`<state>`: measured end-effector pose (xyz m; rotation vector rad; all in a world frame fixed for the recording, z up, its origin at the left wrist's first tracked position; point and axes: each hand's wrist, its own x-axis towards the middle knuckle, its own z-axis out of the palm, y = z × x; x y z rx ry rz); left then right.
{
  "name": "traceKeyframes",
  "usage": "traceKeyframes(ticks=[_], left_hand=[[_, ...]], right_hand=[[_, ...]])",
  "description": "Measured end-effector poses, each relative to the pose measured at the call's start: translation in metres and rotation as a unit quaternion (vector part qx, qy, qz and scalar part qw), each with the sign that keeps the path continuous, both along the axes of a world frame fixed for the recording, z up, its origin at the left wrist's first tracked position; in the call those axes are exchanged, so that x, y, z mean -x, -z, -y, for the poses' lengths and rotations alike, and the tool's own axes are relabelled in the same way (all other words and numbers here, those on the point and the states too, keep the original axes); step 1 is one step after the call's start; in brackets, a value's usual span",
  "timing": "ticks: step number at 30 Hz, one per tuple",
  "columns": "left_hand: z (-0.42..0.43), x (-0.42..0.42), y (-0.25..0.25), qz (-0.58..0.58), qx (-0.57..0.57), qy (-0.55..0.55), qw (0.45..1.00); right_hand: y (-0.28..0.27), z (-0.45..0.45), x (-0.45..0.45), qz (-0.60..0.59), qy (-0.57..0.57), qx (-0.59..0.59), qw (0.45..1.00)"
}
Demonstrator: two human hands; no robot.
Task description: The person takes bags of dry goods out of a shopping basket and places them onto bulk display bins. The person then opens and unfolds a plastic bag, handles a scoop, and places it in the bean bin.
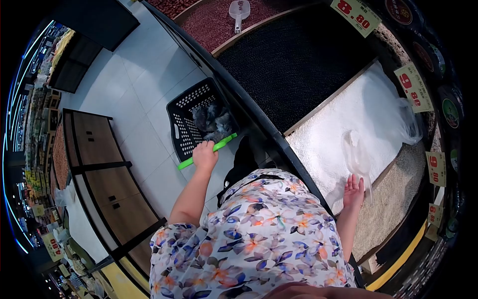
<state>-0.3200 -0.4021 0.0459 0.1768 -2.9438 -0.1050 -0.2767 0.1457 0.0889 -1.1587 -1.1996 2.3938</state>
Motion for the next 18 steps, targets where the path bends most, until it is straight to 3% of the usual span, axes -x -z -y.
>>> traceKeyframes(ticks=[18], left_hand=[[0.001,-0.005,-0.006,-0.037,-0.047,0.027,0.998]], right_hand=[[0.019,-0.022,0.006,0.011,-0.018,0.072,0.997]])
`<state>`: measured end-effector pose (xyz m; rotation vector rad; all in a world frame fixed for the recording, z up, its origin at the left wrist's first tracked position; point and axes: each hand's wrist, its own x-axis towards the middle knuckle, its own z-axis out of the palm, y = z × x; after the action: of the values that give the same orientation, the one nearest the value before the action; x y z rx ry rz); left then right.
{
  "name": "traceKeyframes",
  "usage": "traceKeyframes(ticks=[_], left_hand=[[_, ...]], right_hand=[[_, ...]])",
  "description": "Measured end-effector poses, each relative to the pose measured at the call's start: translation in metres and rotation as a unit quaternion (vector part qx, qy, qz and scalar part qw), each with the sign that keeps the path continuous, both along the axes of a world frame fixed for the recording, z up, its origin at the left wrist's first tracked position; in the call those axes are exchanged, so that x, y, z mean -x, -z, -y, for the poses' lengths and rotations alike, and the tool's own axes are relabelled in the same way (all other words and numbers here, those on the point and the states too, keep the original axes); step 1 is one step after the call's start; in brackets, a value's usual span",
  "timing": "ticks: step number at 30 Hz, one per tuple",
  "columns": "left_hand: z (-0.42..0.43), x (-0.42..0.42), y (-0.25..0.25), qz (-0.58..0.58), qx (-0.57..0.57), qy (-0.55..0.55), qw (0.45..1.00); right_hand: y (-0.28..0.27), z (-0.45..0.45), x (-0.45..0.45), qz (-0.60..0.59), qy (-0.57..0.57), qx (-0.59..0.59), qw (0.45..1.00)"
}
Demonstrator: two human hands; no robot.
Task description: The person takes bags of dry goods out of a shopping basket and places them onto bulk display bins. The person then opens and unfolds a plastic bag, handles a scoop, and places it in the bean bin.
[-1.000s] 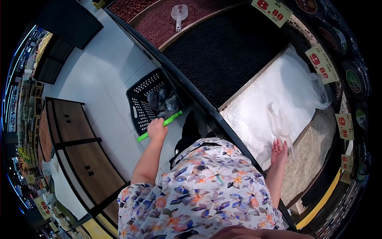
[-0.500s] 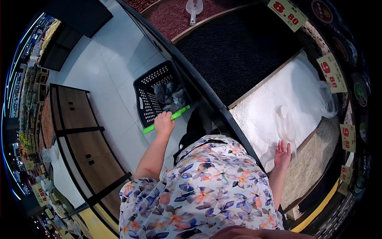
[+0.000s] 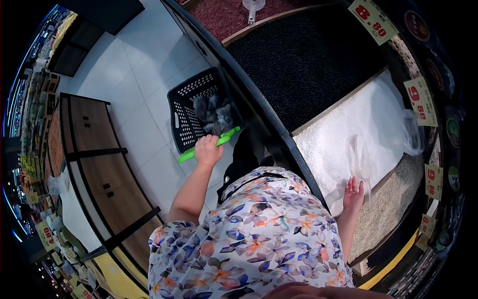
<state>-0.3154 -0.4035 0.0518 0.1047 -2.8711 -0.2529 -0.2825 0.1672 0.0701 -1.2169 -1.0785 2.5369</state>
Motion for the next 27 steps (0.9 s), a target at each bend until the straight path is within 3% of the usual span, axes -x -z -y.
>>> traceKeyframes(ticks=[5,7,27], left_hand=[[-0.003,-0.002,-0.013,-0.027,-0.035,0.025,0.999],[-0.004,-0.002,-0.012,-0.036,-0.036,0.029,0.998],[0.001,0.004,-0.004,-0.034,-0.007,0.032,0.999]], right_hand=[[-0.002,0.002,0.006,0.02,-0.003,0.023,1.0],[-0.004,0.007,0.007,0.011,0.002,-0.034,0.999],[-0.004,0.004,0.015,0.036,-0.02,-0.022,0.999]])
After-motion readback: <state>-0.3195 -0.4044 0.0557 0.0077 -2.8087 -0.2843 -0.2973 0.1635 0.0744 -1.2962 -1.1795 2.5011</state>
